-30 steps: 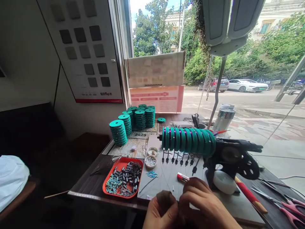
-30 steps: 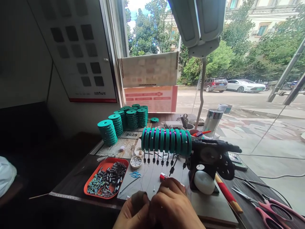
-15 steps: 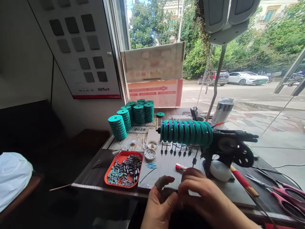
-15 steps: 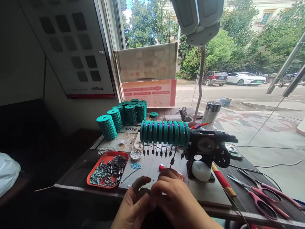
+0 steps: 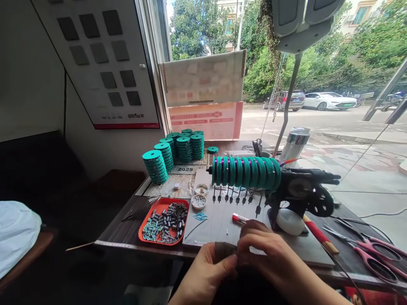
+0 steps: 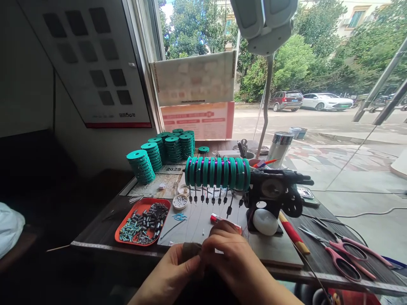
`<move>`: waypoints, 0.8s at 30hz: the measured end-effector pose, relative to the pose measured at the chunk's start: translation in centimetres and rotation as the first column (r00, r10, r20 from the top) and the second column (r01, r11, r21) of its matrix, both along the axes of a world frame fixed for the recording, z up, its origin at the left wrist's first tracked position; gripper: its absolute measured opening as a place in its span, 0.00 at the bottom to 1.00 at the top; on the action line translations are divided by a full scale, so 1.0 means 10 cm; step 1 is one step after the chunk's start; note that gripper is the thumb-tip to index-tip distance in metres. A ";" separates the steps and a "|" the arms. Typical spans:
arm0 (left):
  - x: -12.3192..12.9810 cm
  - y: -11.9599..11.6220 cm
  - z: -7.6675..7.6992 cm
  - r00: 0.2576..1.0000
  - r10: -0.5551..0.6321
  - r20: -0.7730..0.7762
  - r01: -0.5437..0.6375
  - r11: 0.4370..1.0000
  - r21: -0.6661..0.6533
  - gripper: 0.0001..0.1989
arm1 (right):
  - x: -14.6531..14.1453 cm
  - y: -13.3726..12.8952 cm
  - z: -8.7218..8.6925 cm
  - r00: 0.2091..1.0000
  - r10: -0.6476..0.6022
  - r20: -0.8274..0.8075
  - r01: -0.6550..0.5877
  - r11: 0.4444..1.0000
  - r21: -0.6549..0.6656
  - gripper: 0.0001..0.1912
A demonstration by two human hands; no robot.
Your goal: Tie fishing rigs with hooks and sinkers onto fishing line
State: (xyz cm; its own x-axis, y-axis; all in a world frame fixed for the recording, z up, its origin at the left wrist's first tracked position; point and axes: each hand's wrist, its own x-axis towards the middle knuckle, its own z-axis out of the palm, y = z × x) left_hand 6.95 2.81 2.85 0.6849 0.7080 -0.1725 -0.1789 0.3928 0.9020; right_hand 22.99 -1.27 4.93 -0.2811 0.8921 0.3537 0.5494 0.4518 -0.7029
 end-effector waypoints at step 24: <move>0.05 -0.11 -0.09 0.983 0.142 0.118 -0.107 0.958 -0.266 0.14 | 0.00 -0.01 0.00 0.998 -0.017 0.053 0.016 1.000 0.018 0.09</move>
